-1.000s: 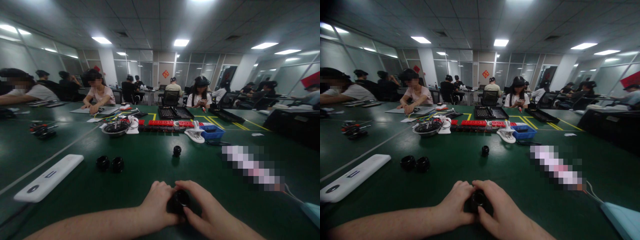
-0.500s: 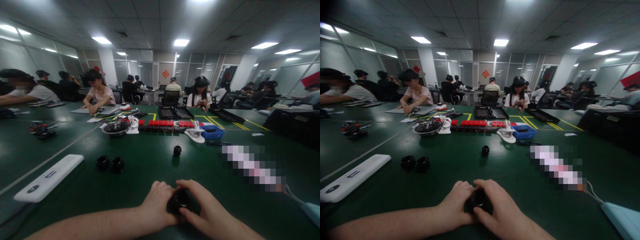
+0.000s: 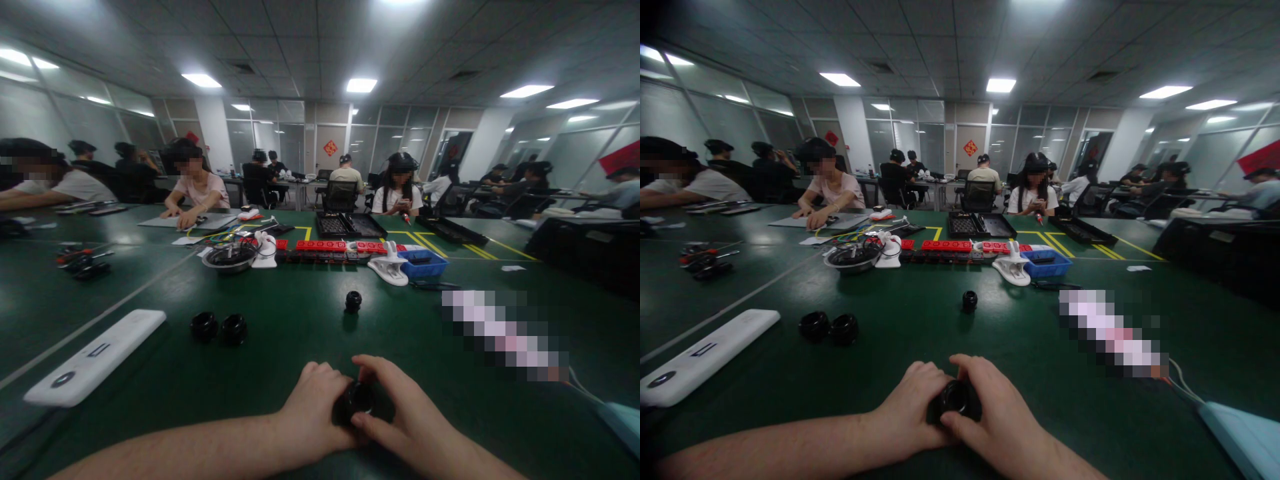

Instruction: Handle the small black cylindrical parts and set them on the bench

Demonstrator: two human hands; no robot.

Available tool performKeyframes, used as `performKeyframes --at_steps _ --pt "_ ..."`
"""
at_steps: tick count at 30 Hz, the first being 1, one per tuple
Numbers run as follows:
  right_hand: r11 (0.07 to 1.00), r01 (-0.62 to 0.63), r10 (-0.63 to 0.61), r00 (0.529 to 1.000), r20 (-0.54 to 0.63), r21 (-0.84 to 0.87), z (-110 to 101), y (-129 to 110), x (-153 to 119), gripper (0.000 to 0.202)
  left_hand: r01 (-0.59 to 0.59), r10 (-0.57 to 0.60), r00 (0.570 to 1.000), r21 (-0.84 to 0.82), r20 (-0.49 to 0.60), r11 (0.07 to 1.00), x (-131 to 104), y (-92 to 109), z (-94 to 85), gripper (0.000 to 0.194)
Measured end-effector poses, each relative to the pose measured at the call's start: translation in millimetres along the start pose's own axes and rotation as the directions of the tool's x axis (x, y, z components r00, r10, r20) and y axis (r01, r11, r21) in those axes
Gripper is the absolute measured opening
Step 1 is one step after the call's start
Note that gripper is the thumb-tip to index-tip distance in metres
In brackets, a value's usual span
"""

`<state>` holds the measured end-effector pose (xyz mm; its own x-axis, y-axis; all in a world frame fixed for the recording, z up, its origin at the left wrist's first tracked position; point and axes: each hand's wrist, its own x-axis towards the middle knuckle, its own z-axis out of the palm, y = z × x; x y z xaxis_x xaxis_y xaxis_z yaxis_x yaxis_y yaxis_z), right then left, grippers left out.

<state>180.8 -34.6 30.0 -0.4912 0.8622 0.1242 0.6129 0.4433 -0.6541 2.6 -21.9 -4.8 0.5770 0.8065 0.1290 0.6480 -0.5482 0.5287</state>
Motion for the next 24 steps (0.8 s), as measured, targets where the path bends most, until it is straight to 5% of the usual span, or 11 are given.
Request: performKeyframes --at_steps 9,20,24 --pt "0.986 0.155 -0.157 0.987 0.043 0.054 -10.4 -4.7 -5.2 0.058 0.028 -0.028 0.999 -0.011 0.024 1.000 -0.1 1.4 -4.0 0.042" --pt "0.999 0.016 -0.019 0.997 0.078 0.043 -1.4 -1.7 -1.5 0.062 0.029 -0.029 0.998 0.010 0.060 1.000 1.0 2.5 -4.6 0.041" --pt "0.996 0.075 -0.078 0.996 0.051 0.044 -2.9 -1.7 -2.7 0.055 0.028 -0.029 0.998 0.018 0.050 0.999 0.7 3.4 -4.4 0.039"
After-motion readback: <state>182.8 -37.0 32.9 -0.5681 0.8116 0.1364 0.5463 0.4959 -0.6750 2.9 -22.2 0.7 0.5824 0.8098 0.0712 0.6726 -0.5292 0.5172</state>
